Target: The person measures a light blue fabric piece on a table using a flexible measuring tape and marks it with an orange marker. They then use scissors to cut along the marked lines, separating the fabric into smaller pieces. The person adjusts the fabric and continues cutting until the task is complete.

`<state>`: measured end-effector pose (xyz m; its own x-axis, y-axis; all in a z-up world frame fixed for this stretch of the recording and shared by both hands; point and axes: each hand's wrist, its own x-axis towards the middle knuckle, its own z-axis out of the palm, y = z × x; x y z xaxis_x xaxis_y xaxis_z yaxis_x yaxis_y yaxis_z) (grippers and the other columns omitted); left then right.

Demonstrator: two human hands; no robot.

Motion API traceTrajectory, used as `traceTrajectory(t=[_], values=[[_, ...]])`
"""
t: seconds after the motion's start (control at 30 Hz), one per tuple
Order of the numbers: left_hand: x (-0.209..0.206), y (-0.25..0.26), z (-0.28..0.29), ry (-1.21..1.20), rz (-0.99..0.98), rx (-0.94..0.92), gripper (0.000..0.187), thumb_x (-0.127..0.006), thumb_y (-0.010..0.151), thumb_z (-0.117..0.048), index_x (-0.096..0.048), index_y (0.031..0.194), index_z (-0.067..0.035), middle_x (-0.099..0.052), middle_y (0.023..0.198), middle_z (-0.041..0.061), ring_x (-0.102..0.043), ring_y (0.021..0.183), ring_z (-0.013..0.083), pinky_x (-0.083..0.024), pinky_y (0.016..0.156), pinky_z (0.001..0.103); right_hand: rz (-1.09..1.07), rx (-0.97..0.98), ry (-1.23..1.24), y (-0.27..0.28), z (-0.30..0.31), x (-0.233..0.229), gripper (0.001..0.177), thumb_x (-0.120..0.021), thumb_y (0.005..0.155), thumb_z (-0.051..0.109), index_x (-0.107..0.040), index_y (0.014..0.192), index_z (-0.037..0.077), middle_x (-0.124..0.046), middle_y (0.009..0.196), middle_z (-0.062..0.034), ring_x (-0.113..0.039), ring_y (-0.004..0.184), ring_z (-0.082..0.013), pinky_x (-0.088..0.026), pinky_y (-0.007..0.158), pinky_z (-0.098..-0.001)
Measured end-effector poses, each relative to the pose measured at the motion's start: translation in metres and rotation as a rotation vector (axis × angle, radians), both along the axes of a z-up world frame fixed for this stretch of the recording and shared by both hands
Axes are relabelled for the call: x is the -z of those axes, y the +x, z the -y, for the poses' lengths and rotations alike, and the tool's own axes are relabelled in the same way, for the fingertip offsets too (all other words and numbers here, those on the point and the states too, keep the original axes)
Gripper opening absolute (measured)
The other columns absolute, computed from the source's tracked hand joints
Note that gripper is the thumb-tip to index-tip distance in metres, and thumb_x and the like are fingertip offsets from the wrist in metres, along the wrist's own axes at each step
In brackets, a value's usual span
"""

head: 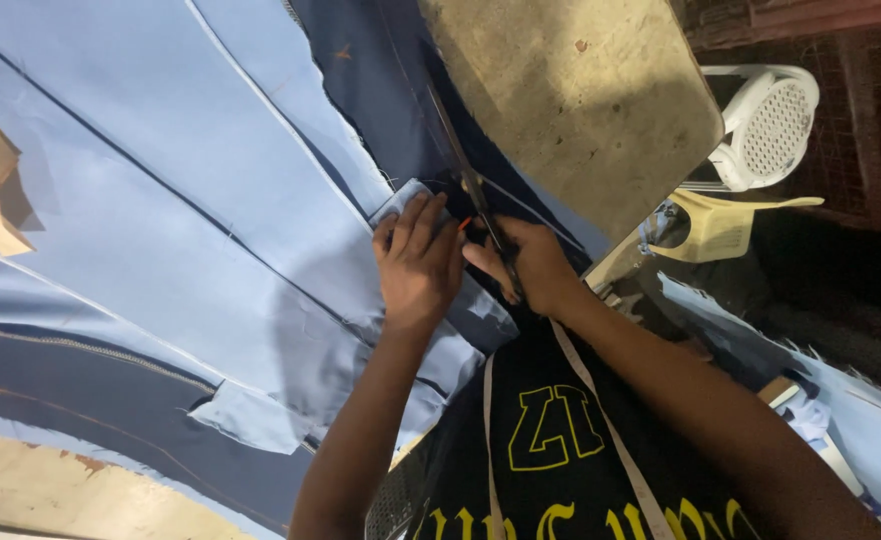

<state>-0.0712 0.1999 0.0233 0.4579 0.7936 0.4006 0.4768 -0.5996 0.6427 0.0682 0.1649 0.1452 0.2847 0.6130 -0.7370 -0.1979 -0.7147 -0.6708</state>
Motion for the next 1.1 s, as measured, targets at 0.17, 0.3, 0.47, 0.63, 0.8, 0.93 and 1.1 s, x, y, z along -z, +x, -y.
traceTrajectory(t=[0.17, 0.3, 0.47, 0.63, 0.8, 0.93, 1.1], values=[[-0.001, 0.0, 0.0, -0.01, 0.003, -0.008, 0.01, -0.076, 0.099, -0.023, -0.08, 0.099, -0.014, -0.076, 0.126, 0.006, -0.068, 0.126, 0.0279, -0.041, 0.107, 0.046, 0.081, -0.041, 0.023, 0.009, 0.02, 0.054, 0.038, -0.082, 0.095, 0.024, -0.074, 0.121, -0.003, -0.063, 0.054, -0.0156, -0.061, 0.034, -0.025, -0.046, 0.027, -0.0296], [-0.002, -0.001, -0.001, -0.014, 0.021, -0.007, 0.011, -0.073, 0.1, -0.023, -0.08, 0.099, -0.014, -0.076, 0.126, 0.005, -0.068, 0.127, 0.0268, -0.041, 0.108, 0.045, 0.061, -0.026, 0.032, 0.008, 0.014, 0.049, 0.039, -0.082, 0.096, 0.026, -0.074, 0.121, -0.002, -0.059, 0.046, -0.0188, -0.059, 0.03, -0.0275, -0.042, 0.025, -0.0282], [-0.011, -0.004, -0.002, -0.027, 0.034, 0.004, 0.011, -0.073, 0.101, -0.021, -0.08, 0.102, -0.013, -0.076, 0.127, 0.007, -0.069, 0.126, 0.0287, -0.042, 0.107, 0.046, 0.064, -0.05, 0.033, 0.008, -0.01, 0.033, 0.052, -0.075, 0.098, 0.031, -0.067, 0.129, -0.009, -0.057, 0.047, -0.0155, -0.059, 0.033, -0.0232, -0.043, 0.03, -0.0264], [-0.017, -0.007, -0.005, -0.078, 0.096, 0.015, 0.013, -0.073, 0.1, -0.017, -0.08, 0.107, -0.01, -0.075, 0.129, 0.01, -0.07, 0.125, 0.0323, -0.044, 0.105, 0.047, 0.013, -0.012, -0.013, 0.003, -0.018, 0.024, 0.054, -0.073, 0.098, 0.028, -0.067, 0.133, -0.012, -0.058, 0.053, -0.0128, -0.063, 0.041, -0.0163, -0.048, 0.036, -0.0197], [-0.019, -0.007, -0.005, -0.087, 0.094, 0.007, 0.011, -0.074, 0.1, -0.016, -0.08, 0.103, -0.008, -0.075, 0.129, 0.012, -0.07, 0.125, 0.0323, -0.044, 0.106, 0.046, 0.088, 0.008, 0.018, 0.005, -0.022, 0.033, 0.05, -0.085, 0.093, 0.032, -0.072, 0.126, -0.003, -0.066, 0.058, -0.0224, -0.061, 0.033, -0.0265, -0.048, 0.028, -0.0321], [-0.022, -0.007, -0.006, -0.1, 0.114, -0.002, 0.011, -0.074, 0.1, -0.015, -0.08, 0.103, -0.007, -0.075, 0.126, 0.014, -0.071, 0.124, 0.0338, -0.045, 0.105, 0.047, 0.093, 0.003, 0.065, 0.009, -0.032, 0.04, 0.058, -0.085, 0.093, 0.032, -0.068, 0.13, -0.009, -0.069, 0.07, -0.0271, -0.063, 0.036, -0.0248, -0.048, 0.028, -0.032], [-0.014, -0.007, -0.004, -0.102, 0.133, -0.014, 0.011, -0.075, 0.099, -0.017, -0.08, 0.101, -0.007, -0.076, 0.124, 0.014, -0.072, 0.123, 0.0344, -0.046, 0.104, 0.048, 0.107, -0.047, 0.133, 0.01, -0.035, 0.052, 0.054, -0.078, 0.099, 0.035, -0.068, 0.129, -0.01, -0.062, 0.052, -0.0227, -0.062, 0.033, -0.0268, -0.048, 0.029, -0.0263]])
